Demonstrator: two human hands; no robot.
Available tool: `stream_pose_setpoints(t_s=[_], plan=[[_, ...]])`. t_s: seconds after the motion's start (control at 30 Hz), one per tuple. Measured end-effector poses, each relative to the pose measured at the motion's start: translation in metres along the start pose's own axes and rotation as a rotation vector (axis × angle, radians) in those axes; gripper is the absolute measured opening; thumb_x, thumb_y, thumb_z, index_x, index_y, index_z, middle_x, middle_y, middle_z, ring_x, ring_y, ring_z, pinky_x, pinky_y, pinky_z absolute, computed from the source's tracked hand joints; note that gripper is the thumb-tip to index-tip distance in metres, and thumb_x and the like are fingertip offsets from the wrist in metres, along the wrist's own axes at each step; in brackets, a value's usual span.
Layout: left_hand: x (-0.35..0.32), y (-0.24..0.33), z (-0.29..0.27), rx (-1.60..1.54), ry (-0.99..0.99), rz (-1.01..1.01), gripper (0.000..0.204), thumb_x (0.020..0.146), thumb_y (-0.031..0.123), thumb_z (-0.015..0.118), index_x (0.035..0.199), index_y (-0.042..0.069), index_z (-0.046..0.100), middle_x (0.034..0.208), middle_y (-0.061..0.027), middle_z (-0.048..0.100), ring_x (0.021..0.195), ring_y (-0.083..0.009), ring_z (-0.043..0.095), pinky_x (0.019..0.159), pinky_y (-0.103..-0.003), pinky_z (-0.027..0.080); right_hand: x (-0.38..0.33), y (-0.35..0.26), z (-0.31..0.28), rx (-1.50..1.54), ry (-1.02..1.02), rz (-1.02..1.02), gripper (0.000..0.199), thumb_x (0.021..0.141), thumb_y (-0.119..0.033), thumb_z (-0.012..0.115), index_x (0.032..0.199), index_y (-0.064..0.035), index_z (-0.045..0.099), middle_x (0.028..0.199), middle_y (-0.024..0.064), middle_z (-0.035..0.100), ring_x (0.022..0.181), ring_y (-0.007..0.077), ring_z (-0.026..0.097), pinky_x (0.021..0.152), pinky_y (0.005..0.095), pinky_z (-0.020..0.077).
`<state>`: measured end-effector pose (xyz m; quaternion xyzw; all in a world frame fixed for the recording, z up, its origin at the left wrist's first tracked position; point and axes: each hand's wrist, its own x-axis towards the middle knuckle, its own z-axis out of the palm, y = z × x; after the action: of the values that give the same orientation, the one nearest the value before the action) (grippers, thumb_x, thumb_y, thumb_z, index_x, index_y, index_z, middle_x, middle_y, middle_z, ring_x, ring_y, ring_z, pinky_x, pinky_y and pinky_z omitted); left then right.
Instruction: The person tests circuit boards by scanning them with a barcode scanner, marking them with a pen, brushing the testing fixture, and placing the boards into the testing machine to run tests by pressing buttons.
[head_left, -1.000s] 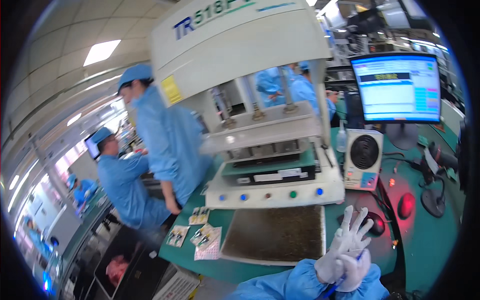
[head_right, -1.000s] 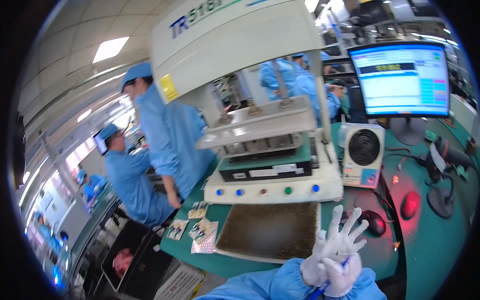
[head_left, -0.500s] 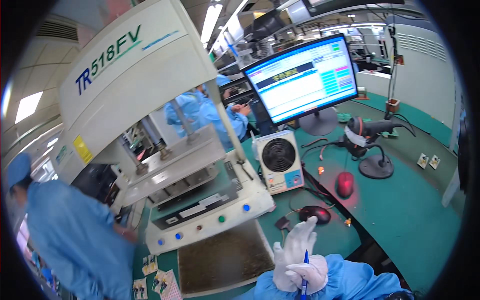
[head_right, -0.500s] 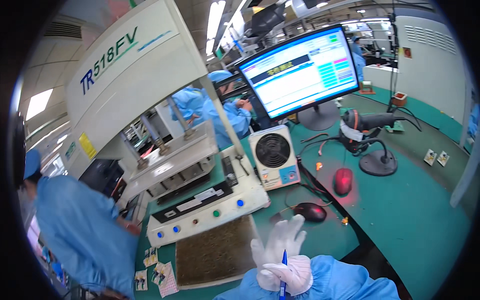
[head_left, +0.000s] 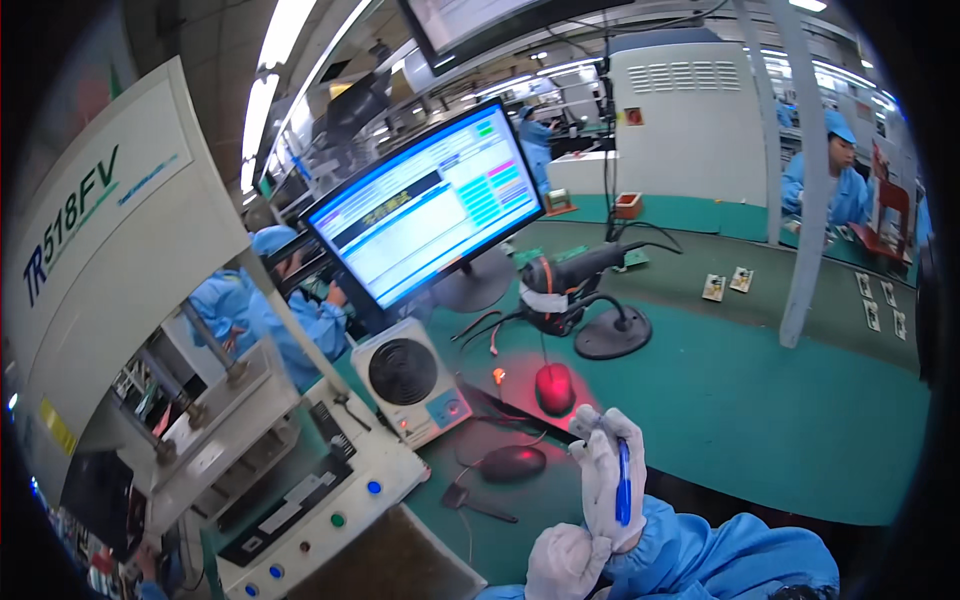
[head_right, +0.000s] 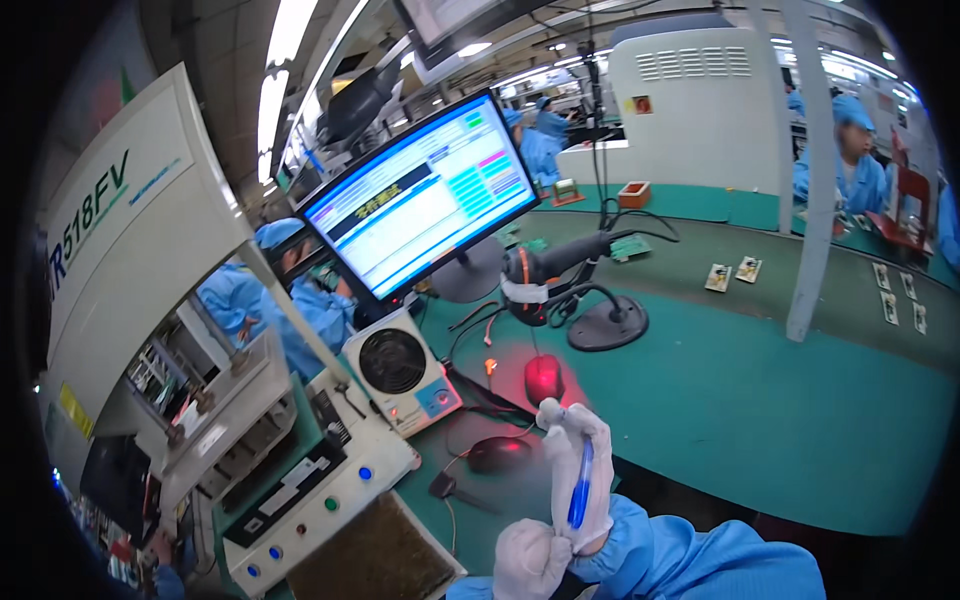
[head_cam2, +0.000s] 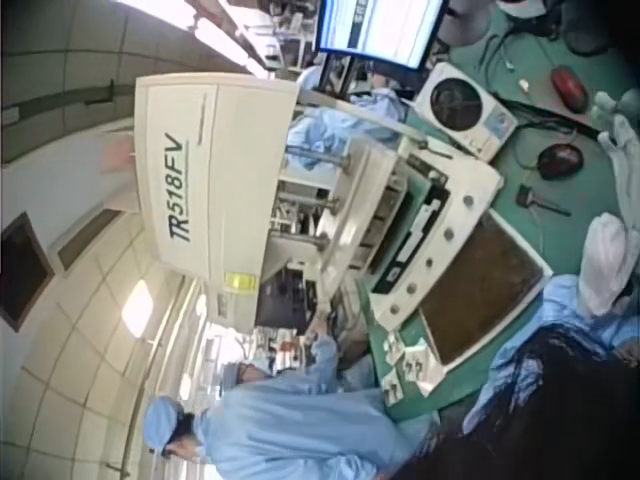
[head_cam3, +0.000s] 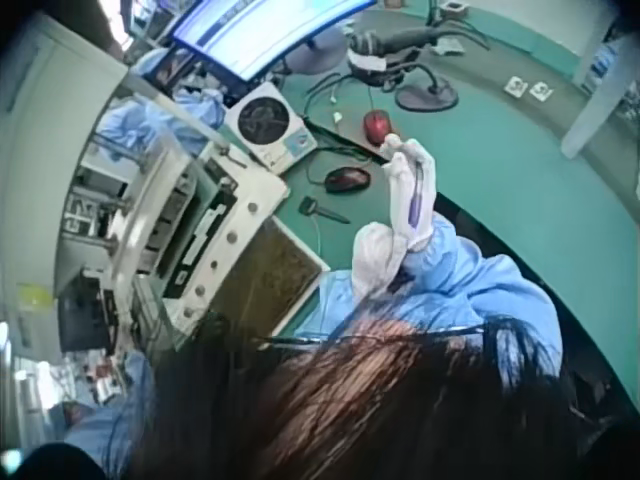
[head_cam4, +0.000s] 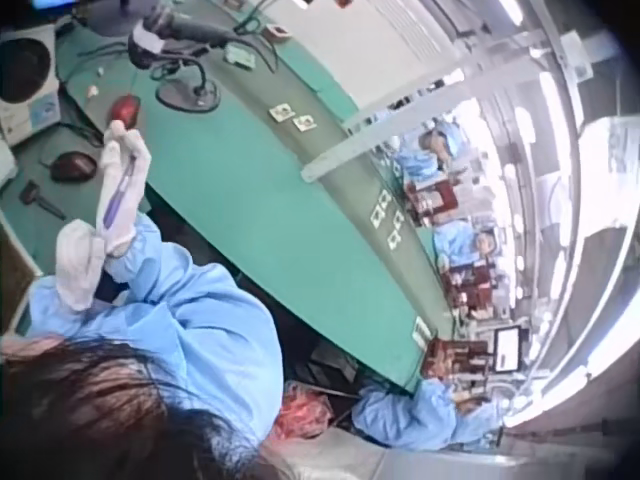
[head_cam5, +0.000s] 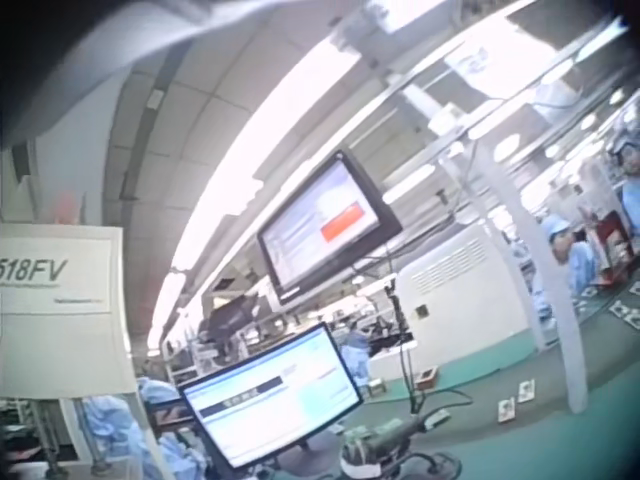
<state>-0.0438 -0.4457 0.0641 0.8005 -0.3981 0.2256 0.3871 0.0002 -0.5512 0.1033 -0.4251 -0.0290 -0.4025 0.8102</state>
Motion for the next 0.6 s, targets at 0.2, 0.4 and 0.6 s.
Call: stream_pose_setpoints(t_s=[0.2, 0.4, 0.6], plan=[[0.013, 0.009, 0.0, -0.295, -0.247, -0.282, 0.019, 0.078, 0.022, 0.07, 0.077, 0.005, 0.061, 0.072, -0.0139, 0.055, 0.071, -0.0358, 0.055, 0.064, -0.043, 0.044, 0.017, -0.008, -0.016, 0.269, 0.211, 0.026, 0.037, 0.099, -0.022, 0.05, 0.133, -0.0114, 0.04, 0.134, 0.0087, 0.049, 0.119, 0.0229, 0.048, 0.099, 0.0393, 0.0359], [0.01, -0.003, 0.001, -0.378, -0.088, -0.176, 0.03, 0.075, 0.021, 0.073, 0.096, 0.005, 0.059, 0.094, -0.0163, 0.058, 0.089, -0.0366, 0.056, 0.076, -0.045, 0.045, -0.004, 0.0, -0.018, 0.413, -0.042, 0.186, 0.034, 0.094, -0.04, 0.056, 0.126, -0.0292, 0.049, 0.137, 0.004, 0.046, 0.123, 0.0299, 0.044, 0.094, 0.0519, 0.0384], [0.01, -0.001, 0.008, 0.006, -0.119, 0.25, 0.018, 0.078, 0.026, 0.067, 0.08, 0.009, 0.059, 0.075, -0.0073, 0.055, 0.073, -0.0271, 0.056, 0.067, -0.04, 0.044, 0.005, -0.009, -0.024, 0.412, -0.012, 0.297, 0.043, 0.098, -0.043, 0.046, 0.137, -0.0249, 0.04, 0.147, 0.0023, 0.033, 0.124, 0.0315, 0.041, 0.097, 0.0533, 0.038]])
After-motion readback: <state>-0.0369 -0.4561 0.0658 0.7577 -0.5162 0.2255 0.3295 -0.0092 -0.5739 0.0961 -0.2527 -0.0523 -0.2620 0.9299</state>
